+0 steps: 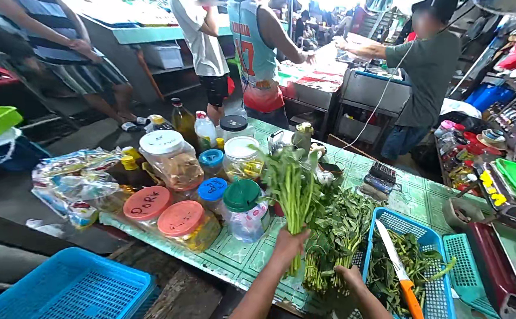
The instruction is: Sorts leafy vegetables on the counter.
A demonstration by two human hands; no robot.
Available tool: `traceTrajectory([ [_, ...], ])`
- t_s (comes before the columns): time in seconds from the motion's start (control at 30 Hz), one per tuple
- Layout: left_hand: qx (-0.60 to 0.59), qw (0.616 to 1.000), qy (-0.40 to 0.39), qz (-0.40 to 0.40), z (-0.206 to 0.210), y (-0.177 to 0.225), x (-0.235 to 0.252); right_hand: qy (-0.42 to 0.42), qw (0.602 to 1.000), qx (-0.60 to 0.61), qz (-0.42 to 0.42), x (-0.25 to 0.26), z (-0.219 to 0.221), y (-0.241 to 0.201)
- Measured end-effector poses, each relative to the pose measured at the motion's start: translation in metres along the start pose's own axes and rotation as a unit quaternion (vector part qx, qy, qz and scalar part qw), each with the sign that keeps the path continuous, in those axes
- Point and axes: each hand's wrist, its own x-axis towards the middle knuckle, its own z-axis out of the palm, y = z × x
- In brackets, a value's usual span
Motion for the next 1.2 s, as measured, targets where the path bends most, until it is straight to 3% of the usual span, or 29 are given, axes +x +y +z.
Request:
traceTrajectory([
  [0.17,-0.01,0.996,0.027,0.085,-0.026,0.018,-0.001,-0.023,0.985,0.158,-0.068,-0.019,-0.013,-0.026],
  [0.33,-0.008,0.994,0.029,0.102,-0.029,0.043,-0.012,-0.019,0.973,0.147,-0.175,-0.072,-0.052,-0.079],
  [0.5,-0.034,0.993,0.03,0.11,-0.022,0.055,-0.02,0.019,0.945,0.136,-0.298,-0.112,-0.068,-0.095],
  [0.7,0.012,0.996,0.0,0.085,0.001,0.044,-0.008,0.104,0.929,-0.082,-0.345,-0.083,-0.024,-0.061],
  [0.8,0.128,0.99,-0.036,0.038,0.018,0.025,0.011,0.031,0.927,-0.212,-0.309,-0.046,0.012,-0.018],
  [0.87,0.246,0.967,-0.067,0.021,0.029,0.009,0.029,-0.015,0.913,-0.241,-0.328,-0.031,0.022,0.007],
  [0.93,0.359,0.928,-0.1,0.016,0.039,-0.003,0.047,-0.005,0.9,-0.183,-0.395,-0.029,0.019,0.017],
  [1.0,0.447,0.884,-0.136,0.014,0.052,-0.013,0.06,0.019,0.897,-0.171,-0.407,-0.03,0.006,0.015],
  [1.1,0.517,0.84,-0.166,0.016,0.07,-0.028,0.079,0.046,0.872,-0.233,-0.429,-0.025,-0.004,0.008],
  [1.2,0.541,0.819,-0.191,0.013,0.083,-0.041,0.092,0.007,0.832,-0.353,-0.429,-0.032,-0.004,-0.009],
])
